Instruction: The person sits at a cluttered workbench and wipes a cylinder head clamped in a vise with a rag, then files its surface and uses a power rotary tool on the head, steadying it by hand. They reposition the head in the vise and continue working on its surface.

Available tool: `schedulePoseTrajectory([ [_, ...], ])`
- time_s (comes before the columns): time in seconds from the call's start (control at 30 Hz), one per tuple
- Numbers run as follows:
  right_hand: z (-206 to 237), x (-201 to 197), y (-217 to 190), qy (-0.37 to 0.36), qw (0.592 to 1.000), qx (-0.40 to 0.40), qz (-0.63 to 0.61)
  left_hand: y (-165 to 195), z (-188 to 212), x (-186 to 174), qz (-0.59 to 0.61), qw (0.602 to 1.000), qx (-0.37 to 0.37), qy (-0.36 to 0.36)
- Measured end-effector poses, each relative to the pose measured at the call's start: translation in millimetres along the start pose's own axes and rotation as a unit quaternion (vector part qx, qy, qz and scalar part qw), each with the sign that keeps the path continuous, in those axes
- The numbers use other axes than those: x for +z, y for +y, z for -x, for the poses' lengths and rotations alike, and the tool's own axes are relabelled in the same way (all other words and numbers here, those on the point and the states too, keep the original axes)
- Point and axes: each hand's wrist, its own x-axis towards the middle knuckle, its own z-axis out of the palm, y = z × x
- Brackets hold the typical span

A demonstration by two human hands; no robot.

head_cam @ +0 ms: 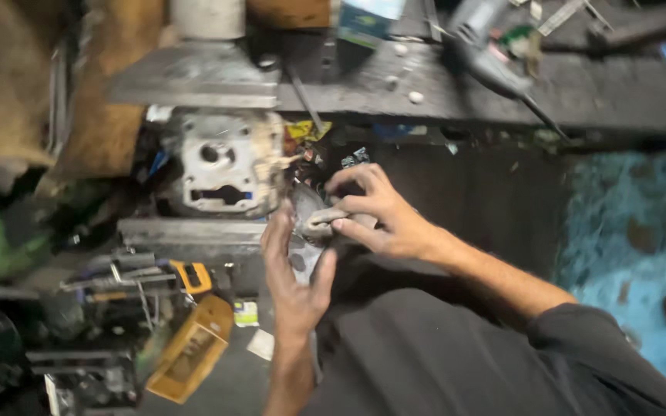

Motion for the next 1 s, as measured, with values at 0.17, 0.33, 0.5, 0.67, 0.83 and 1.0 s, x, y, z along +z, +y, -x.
schedulePoseTrajectory([
  [0.17,37.8,-43.6,-24.6,-0.114,0.95,0.287,-0.043,1.9,-8.0,25.1,0.02,0.98,-0.121,-0.155],
  [0.33,49.4,-104.6,10.5,-0.034,0.999,-0.003,0.019,-0.3,-27.0,43.3,0.019,0.968,-0.167,-0.187],
  [0.5,56.7,-170.3,62.3,-0.203,0.951,0.192,-0.134,-2.1,-70.0,83.8,0.047,0.953,-0.104,-0.28],
  [0.67,62.8,-202.2,131.2,-0.274,0.869,0.174,-0.374,-33.0,-117.8,135.7,0.052,0.96,-0.099,-0.258],
  [0.83,64.7,-205.1,191.8,-0.17,0.795,-0.142,-0.565,-139.3,-180.7,180.8,-0.193,0.98,-0.058,0.004],
  [1.0,57.7,-208.6,199.8,-0.021,0.685,0.111,-0.72,-207.0,-195.9,204.5,-0.1,0.985,-0.139,0.036],
])
